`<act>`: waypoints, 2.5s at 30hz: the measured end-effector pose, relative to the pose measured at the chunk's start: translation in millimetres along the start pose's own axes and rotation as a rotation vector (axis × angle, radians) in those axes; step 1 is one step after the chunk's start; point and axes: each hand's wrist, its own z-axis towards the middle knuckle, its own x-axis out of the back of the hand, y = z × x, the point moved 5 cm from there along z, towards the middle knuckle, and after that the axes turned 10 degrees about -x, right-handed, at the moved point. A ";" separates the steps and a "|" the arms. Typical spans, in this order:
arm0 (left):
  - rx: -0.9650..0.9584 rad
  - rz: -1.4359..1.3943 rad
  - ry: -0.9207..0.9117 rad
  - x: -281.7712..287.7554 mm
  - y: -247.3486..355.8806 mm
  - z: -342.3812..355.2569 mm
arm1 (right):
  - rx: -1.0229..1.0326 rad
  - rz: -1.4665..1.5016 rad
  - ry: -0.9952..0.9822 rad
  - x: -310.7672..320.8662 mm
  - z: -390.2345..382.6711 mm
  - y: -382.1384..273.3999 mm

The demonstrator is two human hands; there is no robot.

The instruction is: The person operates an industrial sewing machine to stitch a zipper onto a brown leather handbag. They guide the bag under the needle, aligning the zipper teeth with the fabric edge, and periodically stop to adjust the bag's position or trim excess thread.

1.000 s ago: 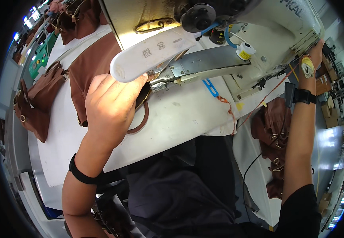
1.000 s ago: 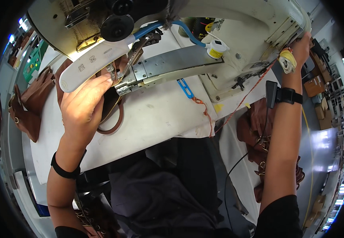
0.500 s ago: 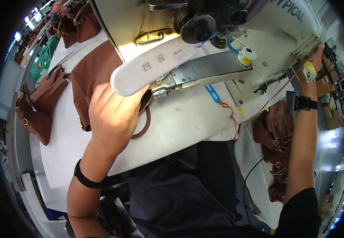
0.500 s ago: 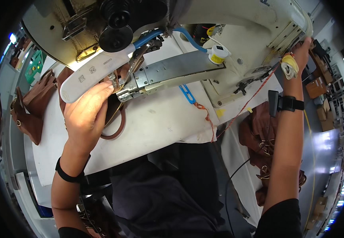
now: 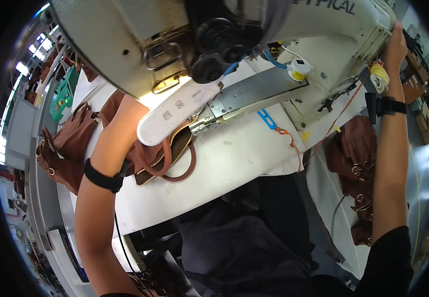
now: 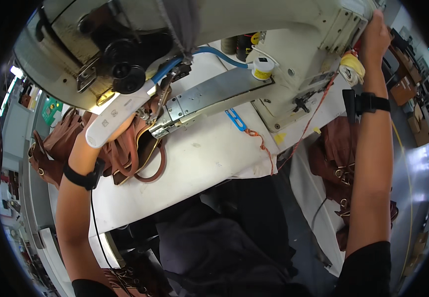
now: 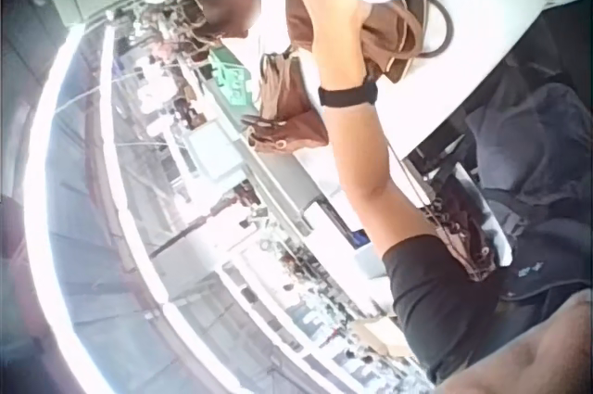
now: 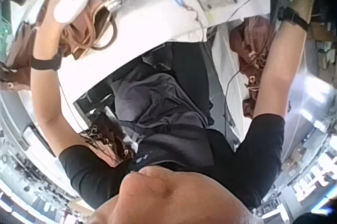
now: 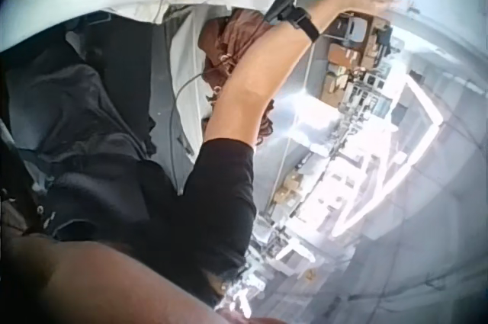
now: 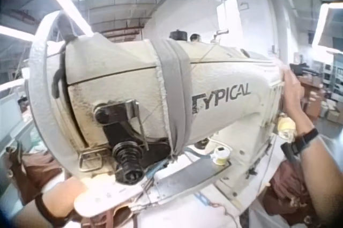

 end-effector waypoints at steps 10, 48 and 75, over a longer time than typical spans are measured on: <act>-0.059 0.089 0.039 2.5 -7.1 -26.6 | -0.009 0.306 0.002 72.5 -117.6 -59.8; 0.722 -1.131 0.092 -28.5 22.9 -52.1 | -0.814 0.616 -1.244 -18.4 -445.1 -97.0; 0.866 -1.128 0.168 -25.7 36.8 -45.0 | -0.741 0.713 -1.129 -37.5 -456.1 -163.3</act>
